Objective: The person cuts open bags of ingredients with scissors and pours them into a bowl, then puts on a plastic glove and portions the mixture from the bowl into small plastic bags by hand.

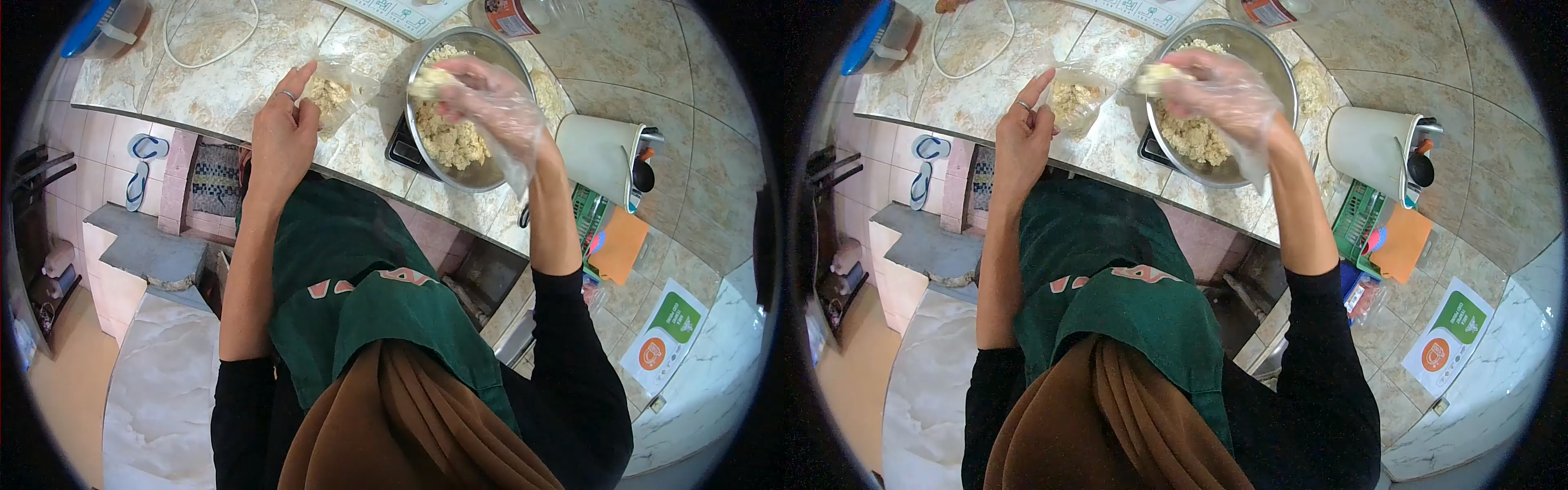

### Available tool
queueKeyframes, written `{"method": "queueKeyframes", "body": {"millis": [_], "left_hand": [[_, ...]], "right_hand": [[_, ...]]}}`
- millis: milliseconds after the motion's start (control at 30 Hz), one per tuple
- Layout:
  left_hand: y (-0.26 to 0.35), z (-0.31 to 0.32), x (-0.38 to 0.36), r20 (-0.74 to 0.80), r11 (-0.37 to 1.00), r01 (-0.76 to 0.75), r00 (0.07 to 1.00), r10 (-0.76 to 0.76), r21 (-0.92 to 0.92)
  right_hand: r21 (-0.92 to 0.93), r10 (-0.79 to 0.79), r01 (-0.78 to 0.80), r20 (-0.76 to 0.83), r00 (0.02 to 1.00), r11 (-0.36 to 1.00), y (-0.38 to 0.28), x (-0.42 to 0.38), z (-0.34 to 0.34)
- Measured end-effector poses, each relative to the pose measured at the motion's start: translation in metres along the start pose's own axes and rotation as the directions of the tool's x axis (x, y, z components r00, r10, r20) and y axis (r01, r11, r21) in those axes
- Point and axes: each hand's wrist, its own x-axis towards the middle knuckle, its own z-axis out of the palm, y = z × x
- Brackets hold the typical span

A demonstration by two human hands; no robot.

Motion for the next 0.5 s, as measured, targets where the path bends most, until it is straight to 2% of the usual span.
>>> {"method": "queueKeyframes", "body": {"millis": [67,167,267,367,433,500], "left_hand": [[-0.001,0.0,0.0,0.001,1.0,-0.003,1.0,0.003,-0.014],[-0.002,0.0,-0.001,-0.001,0.999,-0.008,1.0,0.008,-0.032],[-0.002,0.0,-0.002,0.014,0.998,0.009,1.0,-0.008,-0.06],[-0.004,-0.004,-0.001,0.026,0.996,0.031,0.999,-0.029,-0.08],[-0.006,-0.005,-0.001,0.017,0.998,0.019,1.0,-0.018,-0.062],[-0.004,-0.003,-0.001,-0.007,0.997,0.011,1.0,-0.011,-0.074]], "right_hand": [[-0.339,-0.226,0.24,0.081,0.971,0.91,-0.016,0.015,0.019],[-0.516,-0.284,0.305,0.122,0.951,0.8,-0.024,0.037,0.06],[-0.646,-0.277,0.331,0.188,0.942,0.688,-0.041,0.035,0.076],[-0.655,-0.565,0.43,0.006,0.825,0.621,-0.036,0.016,0.046],[-0.575,-0.467,0.387,0.01,0.884,0.721,-0.051,-0.005,0.001],[-0.244,-0.275,0.228,-0.179,0.945,0.943,-0.053,-0.045,-0.03]]}}
